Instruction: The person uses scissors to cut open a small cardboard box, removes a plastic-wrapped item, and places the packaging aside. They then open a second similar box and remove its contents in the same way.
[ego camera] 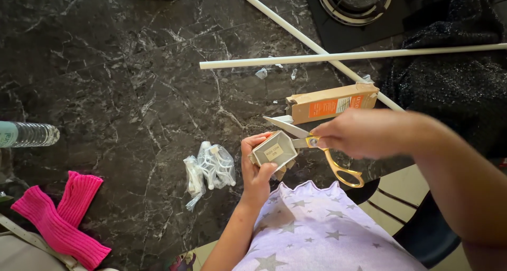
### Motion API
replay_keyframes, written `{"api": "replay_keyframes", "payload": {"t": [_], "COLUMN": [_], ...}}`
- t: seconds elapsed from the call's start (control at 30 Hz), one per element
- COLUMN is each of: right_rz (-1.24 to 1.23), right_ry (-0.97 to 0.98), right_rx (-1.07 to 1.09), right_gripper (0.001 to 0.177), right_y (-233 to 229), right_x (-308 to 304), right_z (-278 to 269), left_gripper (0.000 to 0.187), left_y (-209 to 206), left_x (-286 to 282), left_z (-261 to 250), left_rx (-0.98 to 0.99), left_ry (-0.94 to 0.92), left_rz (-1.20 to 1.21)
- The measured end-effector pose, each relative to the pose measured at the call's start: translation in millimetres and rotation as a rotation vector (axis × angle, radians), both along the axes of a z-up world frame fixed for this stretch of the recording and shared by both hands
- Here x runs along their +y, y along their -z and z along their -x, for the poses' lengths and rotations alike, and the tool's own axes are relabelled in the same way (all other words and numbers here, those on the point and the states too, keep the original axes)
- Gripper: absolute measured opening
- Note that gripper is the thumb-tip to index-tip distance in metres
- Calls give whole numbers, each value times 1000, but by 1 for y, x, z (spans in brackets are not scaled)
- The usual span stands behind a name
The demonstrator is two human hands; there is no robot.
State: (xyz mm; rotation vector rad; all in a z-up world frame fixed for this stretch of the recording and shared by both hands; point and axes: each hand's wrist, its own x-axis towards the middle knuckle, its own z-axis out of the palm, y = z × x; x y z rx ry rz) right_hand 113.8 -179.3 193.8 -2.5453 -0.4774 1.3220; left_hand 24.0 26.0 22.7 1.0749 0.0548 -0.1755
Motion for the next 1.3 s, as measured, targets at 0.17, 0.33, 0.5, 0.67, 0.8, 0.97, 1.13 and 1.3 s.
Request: {"api": "replay_keyframes", "payload": {"t": [0.17,0.33,0.5,0.67,0.8,0.97,1.13,1.3], "right_rz": [-55,-421,-366,230,255,-362,-727,-1002], "right_ry": [314,424,481,361,311,483,703,832], "right_rx": [458,631,616,270,190,364,419,603], "right_gripper": [53,53,51,44,44,47,47,40], "right_y": [44,95,76,-4,-16,51,130,171], "right_x": [-47,-74,-60,-23,-20,-58,-87,-89], "right_z": [-26,-24,-16,24,38,38,72,99], "left_gripper": [53,54,53,49,44,42,40,62], "left_y": [1,-1,-2,-4,-2,4,13,12], "left_x": [10,12,12,11,4,3,3,7], "left_z": [-5,-11,-12,-15,-18,-16,-22,-16], "left_rx": [-62,-7,-8,-117,-124,-51,-167,-136], "left_ry": [117,209,196,209,249,241,224,236], "left_rz": [-6,56,43,-130,-65,89,2,8]}}
